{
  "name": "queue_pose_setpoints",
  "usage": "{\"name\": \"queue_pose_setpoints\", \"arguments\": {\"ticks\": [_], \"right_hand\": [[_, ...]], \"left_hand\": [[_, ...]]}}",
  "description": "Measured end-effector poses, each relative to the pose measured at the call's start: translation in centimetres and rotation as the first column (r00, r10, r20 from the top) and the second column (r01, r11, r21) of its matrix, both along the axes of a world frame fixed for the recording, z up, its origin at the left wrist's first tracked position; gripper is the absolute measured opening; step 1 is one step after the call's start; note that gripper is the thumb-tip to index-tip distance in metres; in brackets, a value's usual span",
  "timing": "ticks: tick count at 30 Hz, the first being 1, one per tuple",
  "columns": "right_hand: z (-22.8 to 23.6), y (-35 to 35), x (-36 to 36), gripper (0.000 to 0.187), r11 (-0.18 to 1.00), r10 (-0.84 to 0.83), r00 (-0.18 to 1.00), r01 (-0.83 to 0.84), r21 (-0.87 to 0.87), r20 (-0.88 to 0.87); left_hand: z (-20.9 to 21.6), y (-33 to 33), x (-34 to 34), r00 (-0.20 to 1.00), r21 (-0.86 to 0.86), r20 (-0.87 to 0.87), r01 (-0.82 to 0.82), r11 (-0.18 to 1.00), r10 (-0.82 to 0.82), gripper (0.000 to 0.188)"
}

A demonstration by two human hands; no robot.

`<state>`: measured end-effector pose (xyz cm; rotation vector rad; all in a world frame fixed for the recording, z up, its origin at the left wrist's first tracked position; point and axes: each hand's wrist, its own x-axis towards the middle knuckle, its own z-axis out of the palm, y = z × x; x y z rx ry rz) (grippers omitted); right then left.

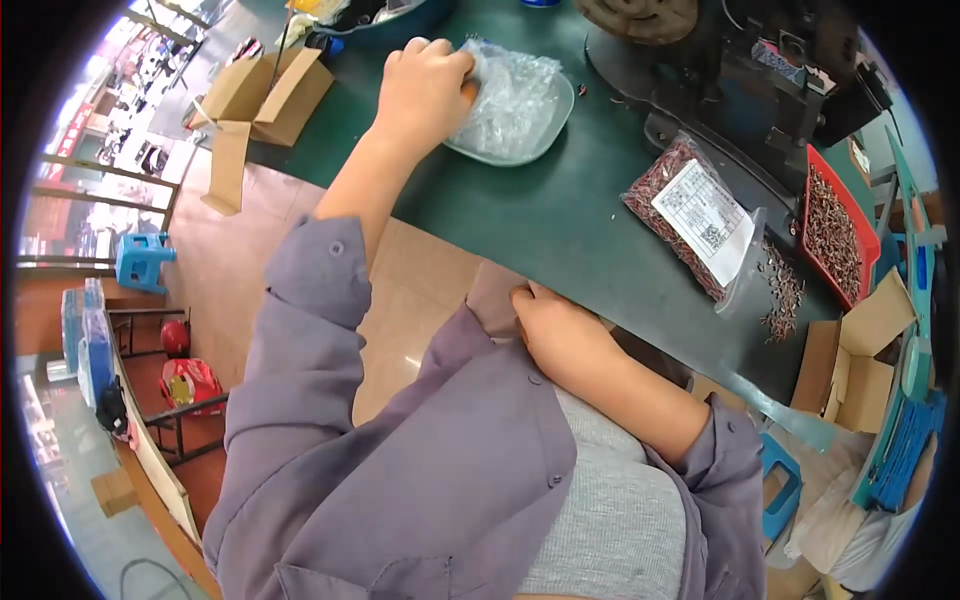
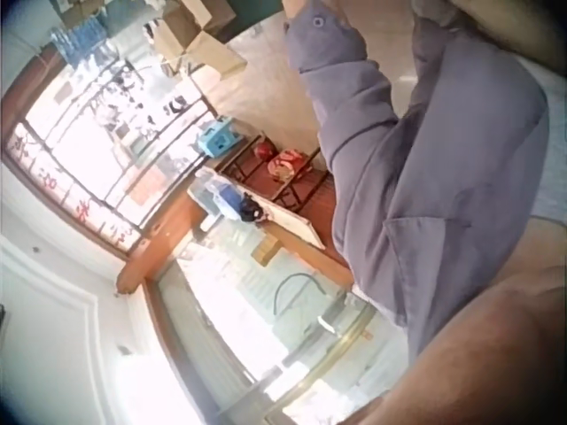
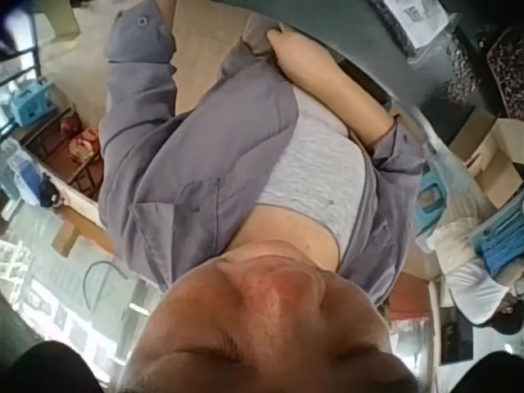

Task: The person unboxes and unwraps packages of small metal components, empties them into trays and containers, and sorts through the parts on the workbench by hand.

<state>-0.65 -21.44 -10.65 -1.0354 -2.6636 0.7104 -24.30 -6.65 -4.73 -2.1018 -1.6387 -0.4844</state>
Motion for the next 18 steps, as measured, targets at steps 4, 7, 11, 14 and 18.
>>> {"name": "queue_pose_setpoints", "arguments": {"ticks": [4,7,11,14,18], "right_hand": [[0.5,2.3,-1.7,0.019,0.671,-0.29,0.953,0.268,-0.691,0.087],[-3.1,1.7,-0.7,0.018,0.968,0.249,0.959,-0.242,-0.066,0.133],[-3.5,1.3,0.7,0.013,0.925,0.334,0.942,-0.335,0.177,0.038],[-5.1,1.1,0.7,0.013,0.967,0.246,0.969,-0.243,0.074,-0.035],[-4.5,1.6,0.0,0.014,0.92,0.369,0.924,-0.379,0.104,0.103]], "left_hand": [[1.4,-1.0,-0.6,0.999,0.027,0.008,-0.042,0.999,0.041,0.027],[2.5,-1.6,-0.2,0.968,-0.09,0.211,-0.12,0.989,0.137,0.043],[3.3,-2.8,-0.5,0.926,-0.046,0.365,-0.087,0.995,0.098,0.051],[3.5,-2.7,0.6,0.944,0.107,0.323,-0.106,0.989,0.067,0.049],[3.6,-3.0,2.0,0.931,0.138,0.364,-0.023,0.99,-0.029,0.043]]}}
